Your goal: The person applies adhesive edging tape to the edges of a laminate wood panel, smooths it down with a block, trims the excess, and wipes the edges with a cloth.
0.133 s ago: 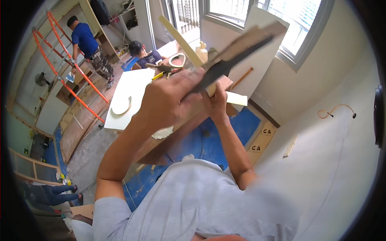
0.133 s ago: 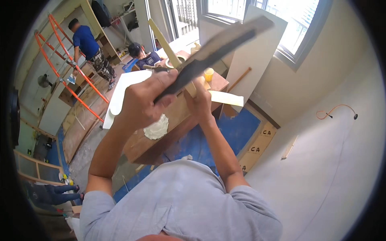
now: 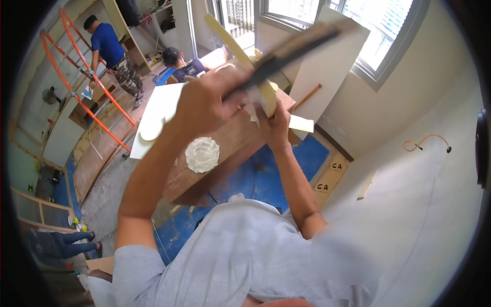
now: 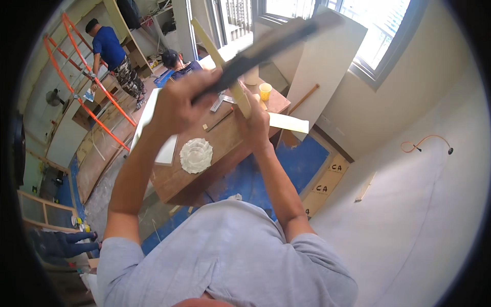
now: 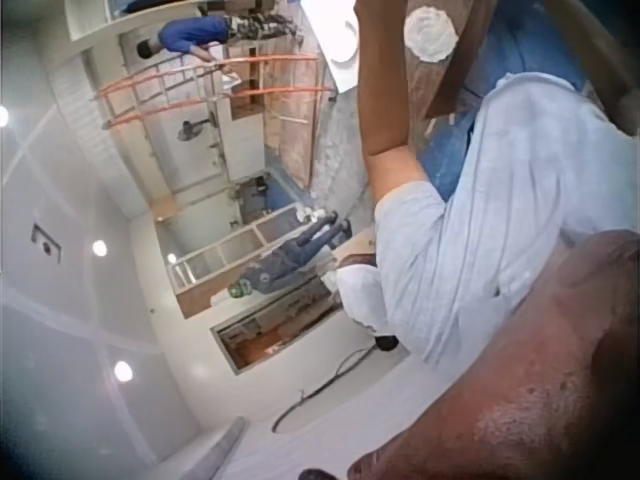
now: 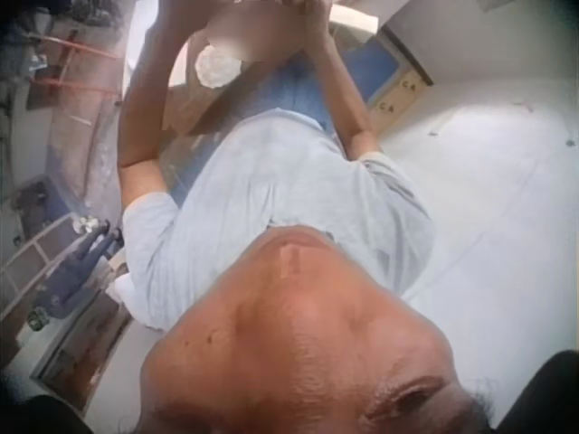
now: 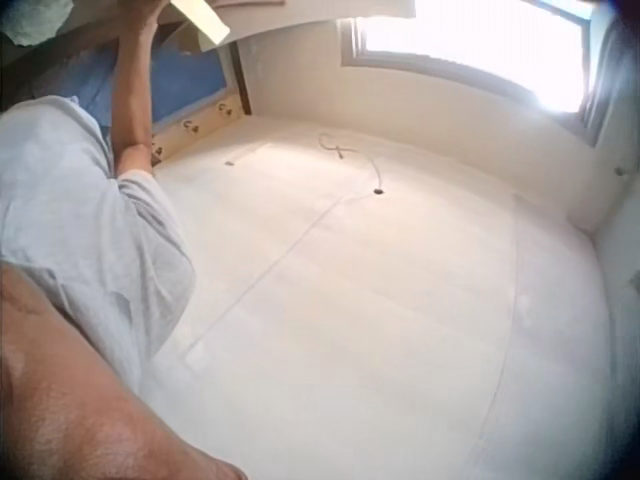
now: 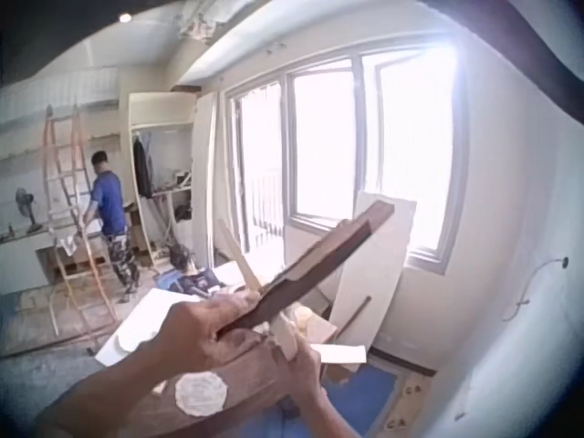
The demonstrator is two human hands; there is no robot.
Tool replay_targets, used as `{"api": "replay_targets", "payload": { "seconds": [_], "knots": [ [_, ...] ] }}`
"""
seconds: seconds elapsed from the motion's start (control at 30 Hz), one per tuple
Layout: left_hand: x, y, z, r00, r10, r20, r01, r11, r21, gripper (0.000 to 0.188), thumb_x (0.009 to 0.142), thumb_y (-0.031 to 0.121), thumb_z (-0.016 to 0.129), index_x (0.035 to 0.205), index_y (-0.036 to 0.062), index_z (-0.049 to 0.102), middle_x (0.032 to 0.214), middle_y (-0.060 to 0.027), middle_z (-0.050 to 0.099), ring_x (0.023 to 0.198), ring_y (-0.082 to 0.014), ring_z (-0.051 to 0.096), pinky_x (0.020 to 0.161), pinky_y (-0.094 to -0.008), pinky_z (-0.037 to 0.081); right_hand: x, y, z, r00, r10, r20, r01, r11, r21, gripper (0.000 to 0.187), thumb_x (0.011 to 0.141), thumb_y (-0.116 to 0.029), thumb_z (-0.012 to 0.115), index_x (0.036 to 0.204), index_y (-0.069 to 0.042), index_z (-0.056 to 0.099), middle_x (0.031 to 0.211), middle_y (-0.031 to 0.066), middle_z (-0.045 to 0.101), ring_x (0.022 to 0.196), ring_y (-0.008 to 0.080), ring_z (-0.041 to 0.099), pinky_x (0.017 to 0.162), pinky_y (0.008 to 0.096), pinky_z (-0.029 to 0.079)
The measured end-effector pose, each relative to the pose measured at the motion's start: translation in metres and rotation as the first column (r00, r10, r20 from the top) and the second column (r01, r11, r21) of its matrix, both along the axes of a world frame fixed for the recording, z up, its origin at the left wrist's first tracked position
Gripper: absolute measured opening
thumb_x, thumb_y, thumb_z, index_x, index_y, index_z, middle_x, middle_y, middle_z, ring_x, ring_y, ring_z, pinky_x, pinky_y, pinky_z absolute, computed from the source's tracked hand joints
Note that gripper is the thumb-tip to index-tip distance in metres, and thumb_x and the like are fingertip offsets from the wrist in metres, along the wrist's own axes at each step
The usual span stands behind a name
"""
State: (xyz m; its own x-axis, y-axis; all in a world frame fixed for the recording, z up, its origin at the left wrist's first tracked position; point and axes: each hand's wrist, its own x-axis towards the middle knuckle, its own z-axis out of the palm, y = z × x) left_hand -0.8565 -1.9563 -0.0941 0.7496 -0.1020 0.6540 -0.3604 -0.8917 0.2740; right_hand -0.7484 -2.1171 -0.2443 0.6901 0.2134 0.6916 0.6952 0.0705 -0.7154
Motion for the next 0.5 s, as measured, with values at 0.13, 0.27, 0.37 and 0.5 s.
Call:
{"api": "replay_targets", "payload": {
  "seconds": [0.13, 0.27, 0.37, 0.5],
  "knots": [
    [0.05, 0.121, -0.021, 0.939, 0.331, 0.094, -0.313, 0.935, -0.169, 0.046, 0.095, 0.026, 0.073, 0.134, 0.0035, 0.067, 0.115, -0.0205, 0.075, 0.102, -0.035, 0.074, 0.087, -0.0405, 0.057, -0.01, 0.008, 0.002, 0.999, 0.038, 0.003, -0.038, 0.999, 0.002, 0.058, 0.091, 0.001, 0.072, 0.146, -0.002, 0.057, 0.13, 0.0203, 0.071, 0.115, 0.0318, 0.072, 0.095, 0.0373, 0.057],
    [0.002, 0.215, -0.136, 0.716, 0.693, -0.084, -0.666, 0.642, -0.38, 0.049, 0.096, 0.036, 0.068, 0.135, 0.0064, 0.066, 0.11, -0.0211, 0.076, 0.098, -0.0392, 0.074, 0.086, -0.0459, 0.057, -0.024, 0.023, 0.002, 0.996, 0.026, 0.083, -0.024, 1.0, -0.017, 0.06, 0.088, 0.005, 0.073, 0.146, 0.0, 0.056, 0.139, 0.02, 0.067, 0.124, 0.0315, 0.069, 0.102, 0.0373, 0.055],
    [-0.044, 0.234, -0.282, 0.57, 0.756, -0.321, -0.819, 0.494, -0.29, 0.059, 0.097, 0.042, 0.067, 0.14, 0.0029, 0.06, 0.116, -0.0238, 0.074, 0.106, -0.0417, 0.072, 0.093, -0.049, 0.055, -0.035, 0.037, -0.004, 0.989, 0.049, 0.142, -0.047, 0.999, -0.012, 0.063, 0.085, 0.005, 0.076, 0.144, 0.0, 0.057, 0.14, 0.0206, 0.066, 0.127, 0.0344, 0.067, 0.106, 0.0389, 0.054],
    [-0.09, 0.182, -0.366, 0.606, 0.657, -0.447, -0.772, 0.621, -0.134, 0.059, 0.097, 0.03, 0.069, 0.146, 0.003, 0.054, 0.124, -0.0248, 0.07, 0.111, -0.0432, 0.069, 0.094, -0.0508, 0.055, -0.066, 0.062, -0.019, 0.981, 0.096, 0.167, -0.072, 0.988, -0.139, 0.064, 0.078, 0.006, 0.075, 0.141, 0.001, 0.06, 0.141, 0.0221, 0.065, 0.132, 0.0385, 0.062, 0.113, 0.0453, 0.049]
  ]
}}
